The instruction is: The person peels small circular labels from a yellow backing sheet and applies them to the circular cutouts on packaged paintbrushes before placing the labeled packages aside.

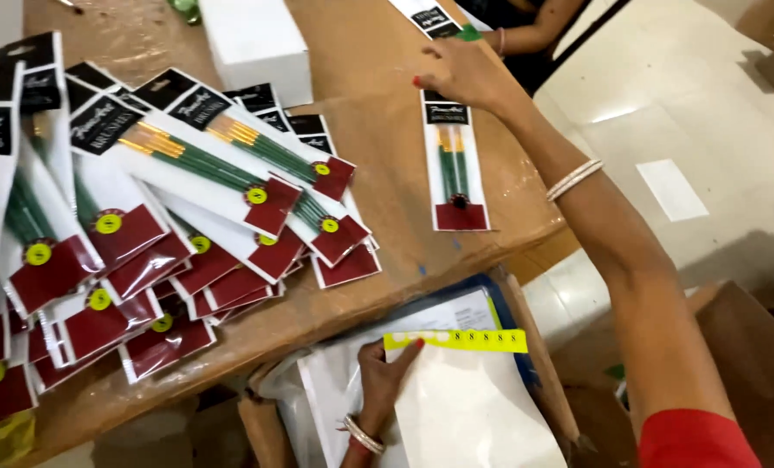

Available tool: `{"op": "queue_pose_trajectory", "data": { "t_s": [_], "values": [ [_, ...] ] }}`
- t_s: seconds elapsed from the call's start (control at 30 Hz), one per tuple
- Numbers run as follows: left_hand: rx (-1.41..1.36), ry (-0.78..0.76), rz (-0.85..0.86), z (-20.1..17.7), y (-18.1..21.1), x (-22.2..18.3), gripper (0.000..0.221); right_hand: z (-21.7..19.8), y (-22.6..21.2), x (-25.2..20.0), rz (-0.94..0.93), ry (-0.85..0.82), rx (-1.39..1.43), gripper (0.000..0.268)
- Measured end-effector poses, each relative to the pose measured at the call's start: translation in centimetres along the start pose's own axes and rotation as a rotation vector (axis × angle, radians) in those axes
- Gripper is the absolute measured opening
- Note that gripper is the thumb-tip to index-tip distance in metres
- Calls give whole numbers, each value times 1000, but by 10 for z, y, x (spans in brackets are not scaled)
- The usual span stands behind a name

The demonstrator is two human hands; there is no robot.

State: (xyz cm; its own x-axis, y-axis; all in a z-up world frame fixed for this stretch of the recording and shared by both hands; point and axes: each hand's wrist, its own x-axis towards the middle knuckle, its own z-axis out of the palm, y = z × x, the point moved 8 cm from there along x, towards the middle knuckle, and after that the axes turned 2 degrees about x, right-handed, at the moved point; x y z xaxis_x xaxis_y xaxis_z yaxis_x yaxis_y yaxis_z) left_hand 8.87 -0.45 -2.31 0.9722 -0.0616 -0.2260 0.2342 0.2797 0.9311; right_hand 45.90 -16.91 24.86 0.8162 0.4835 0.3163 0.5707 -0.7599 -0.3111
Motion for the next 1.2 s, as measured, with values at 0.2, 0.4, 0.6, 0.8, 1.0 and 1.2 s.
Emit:
{"op": "queue_pose_trajectory", "data": {
  "t_s": [0.2, 0.4, 0.6, 0.8, 1.0, 1.2],
  "values": [
    [102, -5, 42, 7, 4, 6, 22, 51, 45, -56, 125, 87, -30, 66],
    [175, 22, -34, 4, -11, 10, 19, 73, -14, -88, -60, 136, -75, 68],
    [100, -3, 37, 10, -10, 1, 14, 39, -74, -122, -121, 143, 99, 55],
    [108, 41, 81, 2, -9, -6, 12, -9, -149, -242, -76, 18, 269, 34],
    [95, 58, 160, 1, 0, -14, 11, 53, -125, -321, 131, -303, 334, 52],
    [103, 46, 102, 18, 51, -22, 31, 68, -90, -354, 432, -385, 436, 34]
  ]
}}
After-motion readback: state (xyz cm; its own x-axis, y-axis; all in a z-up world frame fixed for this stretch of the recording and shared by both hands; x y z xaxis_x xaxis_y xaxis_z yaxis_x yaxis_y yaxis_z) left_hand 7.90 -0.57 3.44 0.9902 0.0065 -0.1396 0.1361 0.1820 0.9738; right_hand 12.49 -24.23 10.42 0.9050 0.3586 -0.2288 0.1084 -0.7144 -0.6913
